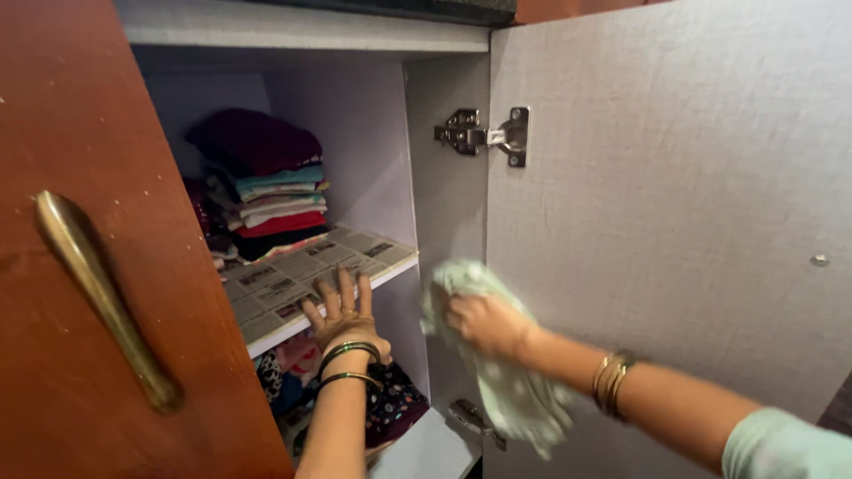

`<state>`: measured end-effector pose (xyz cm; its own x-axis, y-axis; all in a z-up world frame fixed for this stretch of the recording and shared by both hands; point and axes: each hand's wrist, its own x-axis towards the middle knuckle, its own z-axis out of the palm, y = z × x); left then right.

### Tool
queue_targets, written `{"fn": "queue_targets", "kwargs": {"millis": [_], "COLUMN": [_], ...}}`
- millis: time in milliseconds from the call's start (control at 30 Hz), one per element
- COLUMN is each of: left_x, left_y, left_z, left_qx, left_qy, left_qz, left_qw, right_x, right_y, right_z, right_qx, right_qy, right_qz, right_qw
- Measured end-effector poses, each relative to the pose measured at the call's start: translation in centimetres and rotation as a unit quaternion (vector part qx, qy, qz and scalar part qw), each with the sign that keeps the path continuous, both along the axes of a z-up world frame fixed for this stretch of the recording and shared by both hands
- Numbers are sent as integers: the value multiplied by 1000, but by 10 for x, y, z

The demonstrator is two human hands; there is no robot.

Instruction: The person wipes the exterior of a wooden cabinet with a cloth, then opens the doors to clean the interior surfaces and shelves. They continue wiping the inside of the doors and the cabinet frame.

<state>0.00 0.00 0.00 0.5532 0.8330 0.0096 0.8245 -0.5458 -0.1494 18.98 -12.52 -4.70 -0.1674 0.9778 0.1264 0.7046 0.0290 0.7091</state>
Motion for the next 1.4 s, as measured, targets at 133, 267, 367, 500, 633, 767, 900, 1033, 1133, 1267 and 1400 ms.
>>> {"fn": "queue_targets", "kwargs": {"millis": [133,267,367,500,633,767,900,1033,1133,1267,1400], "left_x": [1,1,3,2,3,13,9,5,4,5,4], "left_y": [4,7,10,8,10,16,26,31,32,26,19], "left_z": [-6,-13,-16,-18,-20,-36,-55,-68,-71,-68,-67], "left_qx": [20,58,53,68,113,120,233,288,300,293,256], "left_qy": [-2,-8,-11,-14,-12,-33,-82,-103,-99,-100,-94], "left_qz": [-3,-4,-2,-4,4,11,-18,-29,-32,-24,-20], "left_qw": [1000,998,999,998,993,992,969,952,948,951,962], "right_x": [21,23,9,-24,-27,9,7,-32,-33,-21,-20], "right_y": [27,31,21,1,15,52,59,18,-14,-20,26], "right_z": [77,63,-20,-132,-145,-96,-99,-183,-239,-268,-270], "right_qx": [270,378,187,-131,-127,144,245,29,81,67,79], "right_qy": [-61,-99,-43,-20,10,-20,-32,82,196,184,204], "right_qz": [-17,-10,-44,-100,-65,-30,-19,-60,-30,-56,-31], "right_qw": [961,920,980,986,990,989,969,994,977,979,975]}}
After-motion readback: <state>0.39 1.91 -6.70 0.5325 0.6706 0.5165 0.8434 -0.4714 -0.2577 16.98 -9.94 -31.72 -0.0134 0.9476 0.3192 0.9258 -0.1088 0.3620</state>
